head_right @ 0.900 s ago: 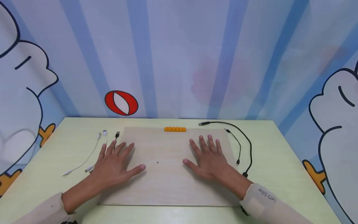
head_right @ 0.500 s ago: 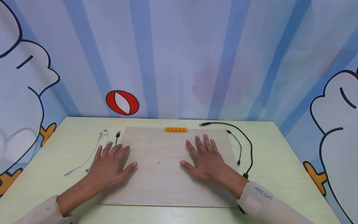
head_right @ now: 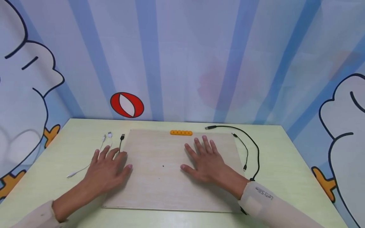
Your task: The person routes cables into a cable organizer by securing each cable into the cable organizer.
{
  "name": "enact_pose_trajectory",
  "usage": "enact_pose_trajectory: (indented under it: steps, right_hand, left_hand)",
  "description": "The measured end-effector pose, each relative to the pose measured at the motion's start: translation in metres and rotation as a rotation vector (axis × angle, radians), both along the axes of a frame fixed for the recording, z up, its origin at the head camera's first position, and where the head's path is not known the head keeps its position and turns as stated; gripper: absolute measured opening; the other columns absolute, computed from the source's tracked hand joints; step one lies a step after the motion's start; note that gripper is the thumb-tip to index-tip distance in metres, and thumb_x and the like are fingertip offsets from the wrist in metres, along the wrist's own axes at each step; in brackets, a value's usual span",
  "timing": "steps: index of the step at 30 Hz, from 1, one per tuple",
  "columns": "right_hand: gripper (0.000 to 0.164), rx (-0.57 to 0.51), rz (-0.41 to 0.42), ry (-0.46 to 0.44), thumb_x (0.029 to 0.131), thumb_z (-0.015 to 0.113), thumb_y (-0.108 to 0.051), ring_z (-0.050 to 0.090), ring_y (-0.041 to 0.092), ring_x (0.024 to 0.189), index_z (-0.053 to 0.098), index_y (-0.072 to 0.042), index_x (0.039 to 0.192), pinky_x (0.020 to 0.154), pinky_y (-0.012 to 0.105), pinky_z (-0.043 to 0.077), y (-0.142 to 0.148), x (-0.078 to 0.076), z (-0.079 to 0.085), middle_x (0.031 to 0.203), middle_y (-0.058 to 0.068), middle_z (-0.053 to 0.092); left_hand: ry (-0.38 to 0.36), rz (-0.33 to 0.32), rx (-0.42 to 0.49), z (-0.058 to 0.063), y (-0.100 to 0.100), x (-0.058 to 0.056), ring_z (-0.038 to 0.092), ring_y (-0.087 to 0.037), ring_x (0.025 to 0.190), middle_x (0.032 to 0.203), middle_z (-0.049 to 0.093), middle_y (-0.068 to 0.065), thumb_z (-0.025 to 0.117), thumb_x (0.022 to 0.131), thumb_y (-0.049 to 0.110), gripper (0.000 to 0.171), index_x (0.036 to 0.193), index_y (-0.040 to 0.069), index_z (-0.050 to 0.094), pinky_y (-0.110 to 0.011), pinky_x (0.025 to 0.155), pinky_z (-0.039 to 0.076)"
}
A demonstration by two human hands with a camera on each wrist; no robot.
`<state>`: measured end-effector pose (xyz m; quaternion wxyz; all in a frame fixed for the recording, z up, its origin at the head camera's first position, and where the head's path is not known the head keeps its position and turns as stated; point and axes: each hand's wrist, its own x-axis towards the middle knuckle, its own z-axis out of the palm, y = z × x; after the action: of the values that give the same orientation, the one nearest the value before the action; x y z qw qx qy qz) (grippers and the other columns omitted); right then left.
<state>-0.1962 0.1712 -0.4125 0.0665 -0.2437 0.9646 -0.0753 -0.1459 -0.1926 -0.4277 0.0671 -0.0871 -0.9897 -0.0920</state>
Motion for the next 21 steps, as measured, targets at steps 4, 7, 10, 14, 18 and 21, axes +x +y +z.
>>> enact_pose_trajectory:
  steps: [4, 7, 10, 14, 18, 21]
  right_hand:
    - [0.082, 0.009, 0.010, 0.000, 0.113, 0.049, -0.062, 0.006, 0.054, 0.176, 0.034, -0.016, 0.178, 0.140, 0.073, 0.008, -0.004, -0.001, 0.000, 0.187, 0.026, 0.020]
    - [0.082, 0.025, 0.016, -0.005, 0.112, 0.049, -0.064, 0.005, 0.053, 0.176, 0.033, -0.018, 0.179, 0.140, 0.072, 0.007, -0.008, -0.004, 0.000, 0.188, 0.024, 0.018]
    - [0.082, 0.035, 0.026, -0.012, 0.112, 0.048, -0.065, 0.004, 0.053, 0.176, 0.034, -0.019, 0.179, 0.140, 0.073, 0.007, -0.013, -0.006, -0.001, 0.188, 0.024, 0.018]
    - [0.082, 0.063, 0.034, -0.016, 0.112, 0.047, -0.066, 0.002, 0.052, 0.177, 0.033, -0.021, 0.179, 0.140, 0.072, 0.005, -0.019, -0.007, 0.000, 0.189, 0.021, 0.018]
    - [0.081, 0.078, 0.038, -0.022, 0.112, 0.047, -0.066, 0.000, 0.051, 0.177, 0.032, -0.022, 0.179, 0.141, 0.071, 0.003, -0.024, -0.008, 0.002, 0.190, 0.020, 0.016]
    - [0.080, 0.077, 0.046, -0.026, 0.113, 0.047, -0.065, 0.001, 0.052, 0.177, 0.033, -0.022, 0.179, 0.141, 0.071, 0.005, -0.028, -0.009, 0.003, 0.189, 0.020, 0.017]
  left_hand:
    - [0.019, -0.006, -0.001, -0.001, -0.003, 0.002, 0.045, -0.062, 0.156, 0.150, 0.064, -0.028, 0.064, 0.109, 0.036, 0.041, 0.135, 0.005, 0.069, -0.085, 0.127, 0.028]
    - [0.026, -0.002, -0.010, -0.001, -0.006, 0.004, 0.046, -0.063, 0.155, 0.146, 0.065, -0.029, 0.063, 0.109, 0.033, 0.039, 0.132, 0.003, 0.069, -0.085, 0.126, 0.028]
    - [0.025, 0.011, -0.017, -0.001, -0.009, 0.005, 0.046, -0.063, 0.155, 0.145, 0.065, -0.030, 0.063, 0.109, 0.030, 0.038, 0.131, 0.000, 0.069, -0.085, 0.126, 0.028]
    - [0.027, 0.023, -0.017, 0.000, -0.012, 0.007, 0.047, -0.064, 0.153, 0.142, 0.066, -0.031, 0.063, 0.108, 0.024, 0.032, 0.126, -0.001, 0.070, -0.086, 0.126, 0.029]
    - [0.033, 0.032, -0.027, 0.002, -0.014, 0.008, 0.050, -0.063, 0.151, 0.139, 0.067, -0.030, 0.062, 0.107, 0.020, 0.028, 0.124, -0.001, 0.070, -0.086, 0.124, 0.031]
    - [0.031, 0.039, -0.033, 0.003, -0.017, 0.009, 0.051, -0.062, 0.150, 0.138, 0.067, -0.030, 0.062, 0.106, 0.019, 0.030, 0.125, -0.002, 0.070, -0.086, 0.123, 0.032]
